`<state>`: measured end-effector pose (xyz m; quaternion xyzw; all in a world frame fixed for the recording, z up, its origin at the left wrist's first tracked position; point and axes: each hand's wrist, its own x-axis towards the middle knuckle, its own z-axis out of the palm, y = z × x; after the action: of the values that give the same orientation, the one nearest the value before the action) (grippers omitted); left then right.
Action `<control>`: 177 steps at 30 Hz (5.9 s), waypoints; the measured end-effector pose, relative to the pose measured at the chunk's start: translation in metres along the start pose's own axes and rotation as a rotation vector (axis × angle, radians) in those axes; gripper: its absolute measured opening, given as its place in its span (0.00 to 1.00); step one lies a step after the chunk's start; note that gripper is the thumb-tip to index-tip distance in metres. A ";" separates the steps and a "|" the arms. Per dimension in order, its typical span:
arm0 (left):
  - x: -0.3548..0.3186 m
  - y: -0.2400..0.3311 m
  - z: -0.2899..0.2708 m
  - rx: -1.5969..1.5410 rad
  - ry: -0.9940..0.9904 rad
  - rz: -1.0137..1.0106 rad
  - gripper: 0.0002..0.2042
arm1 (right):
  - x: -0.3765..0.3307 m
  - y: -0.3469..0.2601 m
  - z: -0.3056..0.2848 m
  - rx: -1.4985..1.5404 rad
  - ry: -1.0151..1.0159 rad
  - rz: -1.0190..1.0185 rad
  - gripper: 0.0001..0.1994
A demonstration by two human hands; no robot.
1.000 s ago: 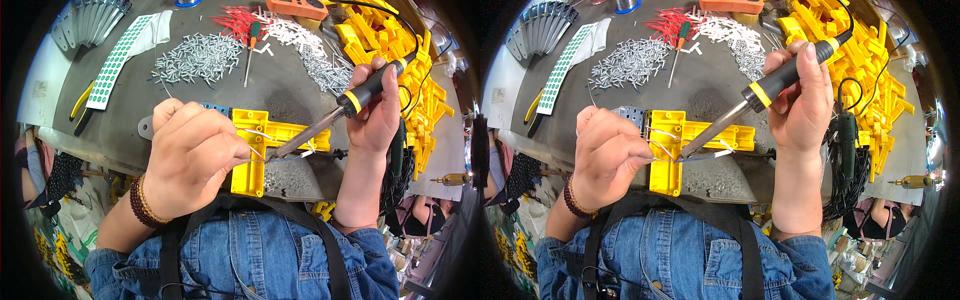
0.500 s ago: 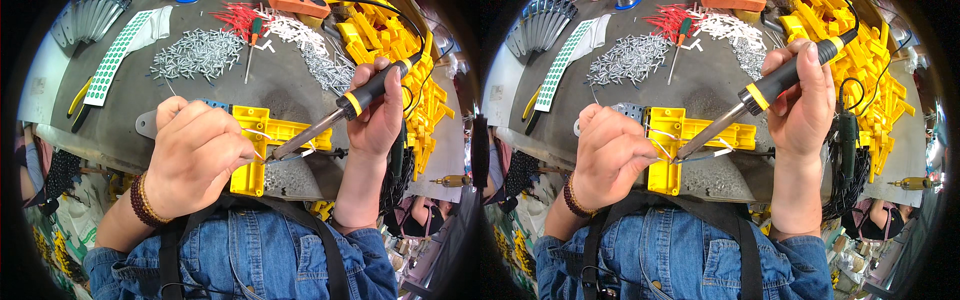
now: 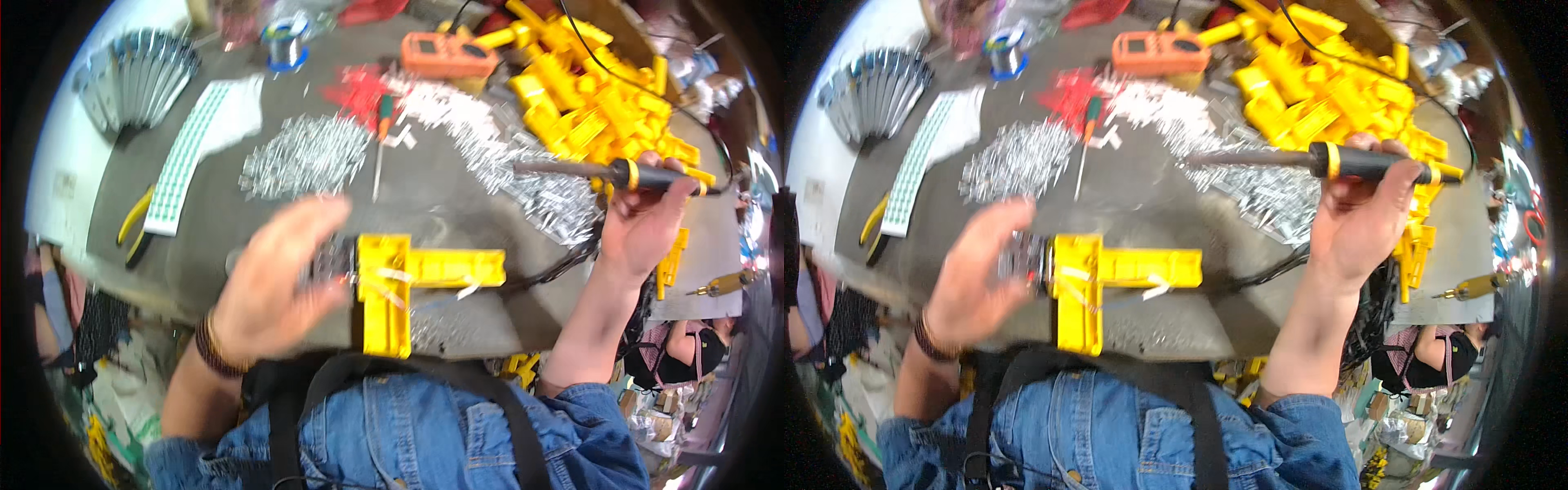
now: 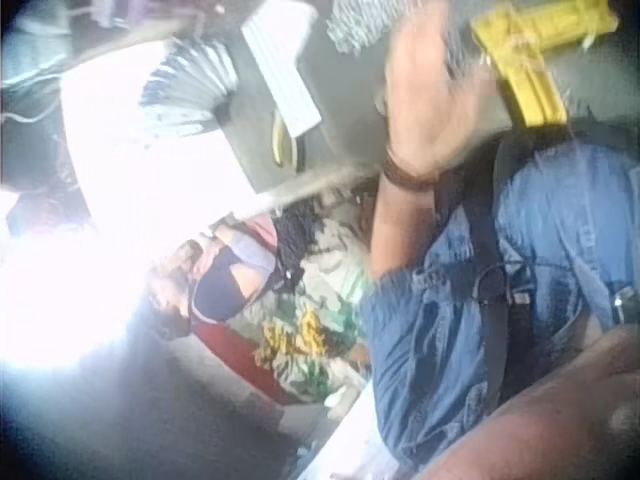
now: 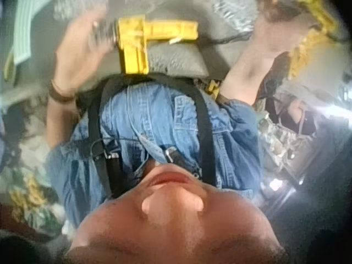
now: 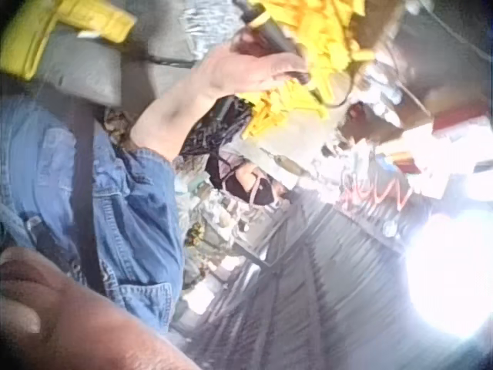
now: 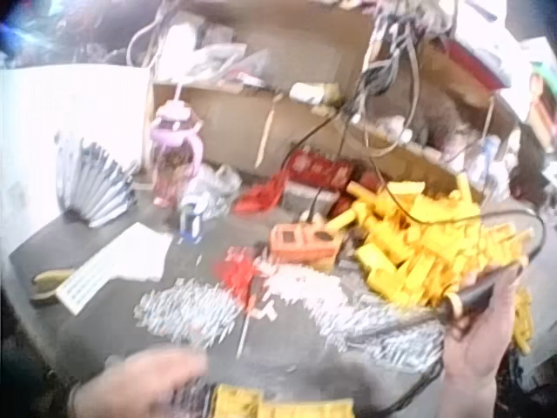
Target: Soldering wires and assembling components into a yellow plastic handheld housing at a factory workstation.
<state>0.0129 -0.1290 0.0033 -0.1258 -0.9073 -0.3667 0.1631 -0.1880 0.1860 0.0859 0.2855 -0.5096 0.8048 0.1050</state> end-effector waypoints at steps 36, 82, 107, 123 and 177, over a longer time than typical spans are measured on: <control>0.015 0.027 0.030 0.078 0.102 0.283 0.12 | 0.148 0.104 -0.056 -1.086 -0.379 -0.023 0.13; 0.001 0.012 0.039 -0.017 0.174 0.209 0.05 | -0.068 0.023 0.083 -0.734 -0.949 0.378 0.08; 0.015 0.018 0.039 -0.149 0.276 0.011 0.04 | -0.073 0.028 0.087 -0.783 -0.864 0.113 0.06; 0.012 0.022 0.032 -0.043 0.196 0.021 0.07 | -0.083 0.024 0.095 -0.753 -0.759 0.292 0.04; 0.109 0.054 -0.001 -0.638 -0.227 0.080 0.19 | -0.098 0.088 0.123 0.464 -0.527 0.926 0.12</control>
<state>-0.0679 -0.0805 0.0799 -0.2461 -0.7534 -0.6091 0.0277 -0.1054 0.0489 0.0029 0.2393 -0.4008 0.7592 -0.4536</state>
